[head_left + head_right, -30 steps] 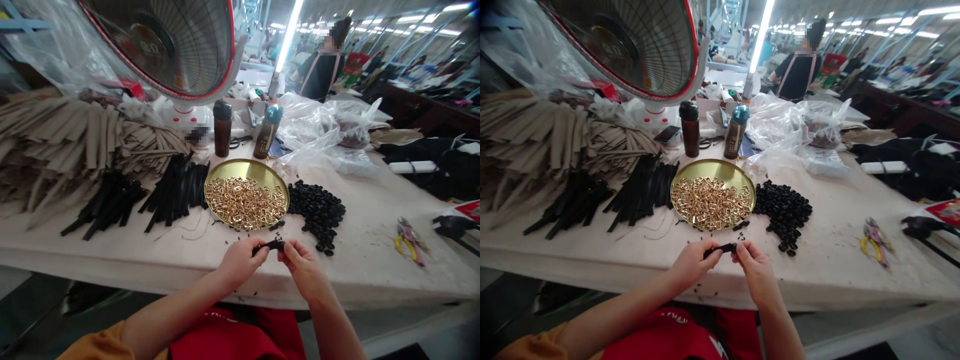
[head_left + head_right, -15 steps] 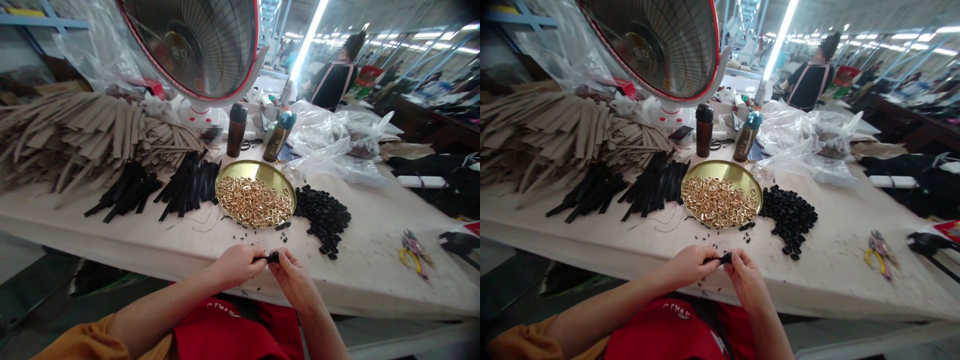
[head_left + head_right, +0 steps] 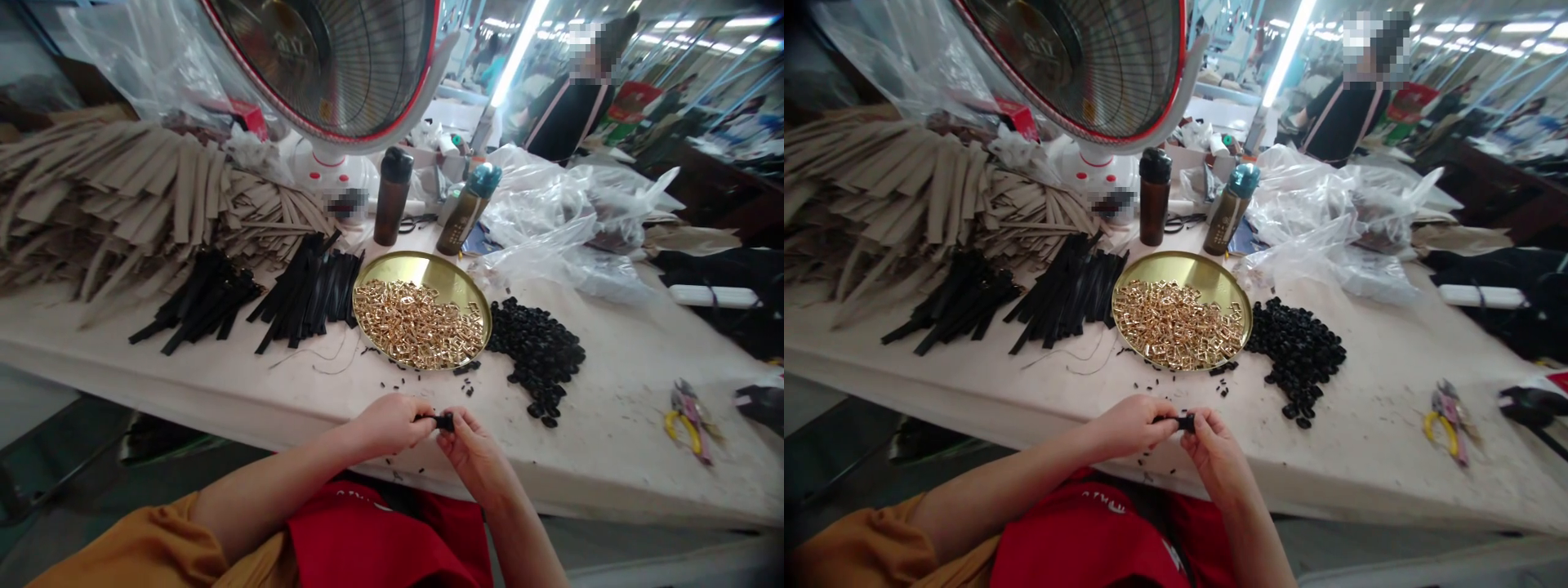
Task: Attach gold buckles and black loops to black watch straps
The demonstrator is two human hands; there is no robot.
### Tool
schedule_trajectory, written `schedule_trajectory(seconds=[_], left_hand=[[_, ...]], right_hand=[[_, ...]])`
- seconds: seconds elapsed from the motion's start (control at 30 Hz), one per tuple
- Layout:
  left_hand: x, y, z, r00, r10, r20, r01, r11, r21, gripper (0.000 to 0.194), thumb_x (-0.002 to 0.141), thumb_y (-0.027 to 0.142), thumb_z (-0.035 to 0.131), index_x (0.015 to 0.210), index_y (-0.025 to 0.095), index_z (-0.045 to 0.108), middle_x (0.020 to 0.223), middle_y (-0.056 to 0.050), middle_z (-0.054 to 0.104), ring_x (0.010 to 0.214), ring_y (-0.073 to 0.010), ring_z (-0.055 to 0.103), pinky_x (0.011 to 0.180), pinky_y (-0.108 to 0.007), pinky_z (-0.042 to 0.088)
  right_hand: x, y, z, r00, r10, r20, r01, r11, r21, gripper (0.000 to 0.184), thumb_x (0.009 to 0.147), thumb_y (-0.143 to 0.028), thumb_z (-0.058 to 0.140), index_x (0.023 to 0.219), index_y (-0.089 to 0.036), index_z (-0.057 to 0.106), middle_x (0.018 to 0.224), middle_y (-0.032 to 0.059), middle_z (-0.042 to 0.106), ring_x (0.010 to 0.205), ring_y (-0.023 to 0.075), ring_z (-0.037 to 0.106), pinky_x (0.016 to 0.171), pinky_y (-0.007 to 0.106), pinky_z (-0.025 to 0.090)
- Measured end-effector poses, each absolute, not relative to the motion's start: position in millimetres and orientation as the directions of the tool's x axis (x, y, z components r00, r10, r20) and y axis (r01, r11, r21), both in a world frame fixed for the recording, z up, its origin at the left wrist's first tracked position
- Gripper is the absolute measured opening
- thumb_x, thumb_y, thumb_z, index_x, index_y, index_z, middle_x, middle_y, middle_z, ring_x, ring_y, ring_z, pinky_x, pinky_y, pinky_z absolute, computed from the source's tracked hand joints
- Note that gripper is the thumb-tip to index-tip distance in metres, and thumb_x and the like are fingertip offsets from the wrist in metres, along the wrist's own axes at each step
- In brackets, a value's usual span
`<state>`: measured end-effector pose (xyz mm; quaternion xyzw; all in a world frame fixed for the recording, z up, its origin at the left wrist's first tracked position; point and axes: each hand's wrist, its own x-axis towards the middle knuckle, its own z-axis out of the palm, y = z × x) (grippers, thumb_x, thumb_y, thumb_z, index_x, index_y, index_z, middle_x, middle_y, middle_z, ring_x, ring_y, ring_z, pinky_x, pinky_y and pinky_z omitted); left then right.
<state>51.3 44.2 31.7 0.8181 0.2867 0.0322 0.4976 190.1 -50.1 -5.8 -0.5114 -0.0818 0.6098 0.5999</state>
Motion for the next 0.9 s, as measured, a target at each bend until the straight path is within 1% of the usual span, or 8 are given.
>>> schedule_trajectory(seconds=[0.17,0.3,0.4,0.5,0.6,0.73,0.83,0.9], left_hand=[[56.1,44.6,22.3,0.817,0.508,-0.271,0.442,-0.252,0.861,0.024,0.077,0.029,0.040,0.071,0.017,0.059,0.055,0.003,0.053,0.050,-0.0097,0.045,0.045,-0.019,0.028],[57.6,45.8,19.1,0.825,0.477,-0.302,0.445,-0.220,0.868,0.021,0.076,0.028,0.042,0.067,0.016,0.057,0.054,0.003,0.052,0.050,-0.0101,0.045,0.046,-0.019,0.029],[55.5,46.4,20.4,0.812,0.514,-0.274,0.390,-0.129,0.912,0.018,0.075,0.025,0.043,0.085,0.016,0.054,0.067,0.002,0.058,0.055,-0.0098,0.047,0.050,-0.019,0.033],[52.5,45.7,22.4,0.821,0.488,-0.294,0.336,0.003,0.942,0.029,0.073,0.018,0.041,0.102,0.016,0.044,0.074,0.002,0.060,0.055,-0.0083,0.047,0.050,-0.018,0.035],[51.7,43.8,21.7,0.801,0.529,-0.282,0.305,0.045,0.951,0.019,0.073,0.016,0.041,0.092,0.016,0.042,0.071,0.001,0.060,0.058,-0.0085,0.050,0.052,-0.018,0.036],[50.8,42.7,20.0,0.761,0.555,-0.336,0.325,0.123,0.938,0.014,0.074,0.019,0.043,0.086,0.017,0.039,0.069,0.001,0.060,0.054,-0.0085,0.051,0.050,-0.018,0.039],[47.7,43.1,22.9,0.749,0.553,-0.365,0.366,0.113,0.924,0.014,0.073,0.023,0.047,0.083,0.017,0.040,0.069,0.001,0.059,0.053,-0.0093,0.054,0.049,-0.019,0.039],[45.5,42.3,26.5,0.754,0.550,-0.359,0.398,0.052,0.916,0.014,0.073,0.027,0.048,0.081,0.017,0.043,0.069,0.001,0.059,0.054,-0.0100,0.055,0.048,-0.019,0.039]], right_hand=[[192.8,-49.0,-8.9,0.245,0.839,-0.486,-0.517,-0.311,-0.798,0.019,0.065,-0.034,0.070,0.073,-0.019,0.063,0.064,-0.0033,0.056,0.055,0.0073,0.048,0.055,0.020,0.042],[192.5,-47.1,-11.5,0.224,0.831,-0.509,-0.504,-0.349,-0.790,0.019,0.064,-0.034,0.071,0.070,-0.017,0.062,0.064,-0.0024,0.057,0.054,0.0076,0.048,0.054,0.020,0.042],[194.0,-43.5,-11.7,0.327,0.784,-0.527,-0.562,-0.287,-0.776,0.021,0.063,-0.035,0.071,0.071,-0.018,0.062,0.067,-0.0022,0.058,0.053,0.0075,0.048,0.053,0.021,0.043],[192.8,-40.2,-10.0,0.376,0.765,-0.523,-0.588,-0.239,-0.773,0.020,0.062,-0.034,0.072,0.071,-0.019,0.061,0.067,-0.0033,0.057,0.051,0.0069,0.048,0.053,0.021,0.043],[185.4,-39.6,-8.2,0.323,0.802,-0.503,-0.537,-0.282,-0.795,0.021,0.063,-0.036,0.070,0.071,-0.018,0.062,0.063,-0.0016,0.058,0.053,0.0099,0.049,0.055,0.024,0.043],[178.1,-43.7,-6.0,0.377,0.811,-0.447,-0.437,-0.270,-0.858,0.027,0.067,-0.045,0.064,0.074,-0.018,0.063,0.060,-0.0002,0.058,0.055,0.0132,0.049,0.059,0.028,0.042],[178.6,-47.6,-4.2,0.349,0.833,-0.429,-0.504,-0.219,-0.836,0.037,0.073,-0.055,0.051,0.073,-0.020,0.063,0.063,0.0017,0.058,0.059,0.0151,0.051,0.061,0.029,0.043],[178.4,-49.6,-3.5,0.316,0.845,-0.432,-0.528,-0.221,-0.820,0.032,0.073,-0.052,0.053,0.072,-0.022,0.062,0.065,0.0009,0.058,0.059,0.0145,0.050,0.058,0.028,0.042]])
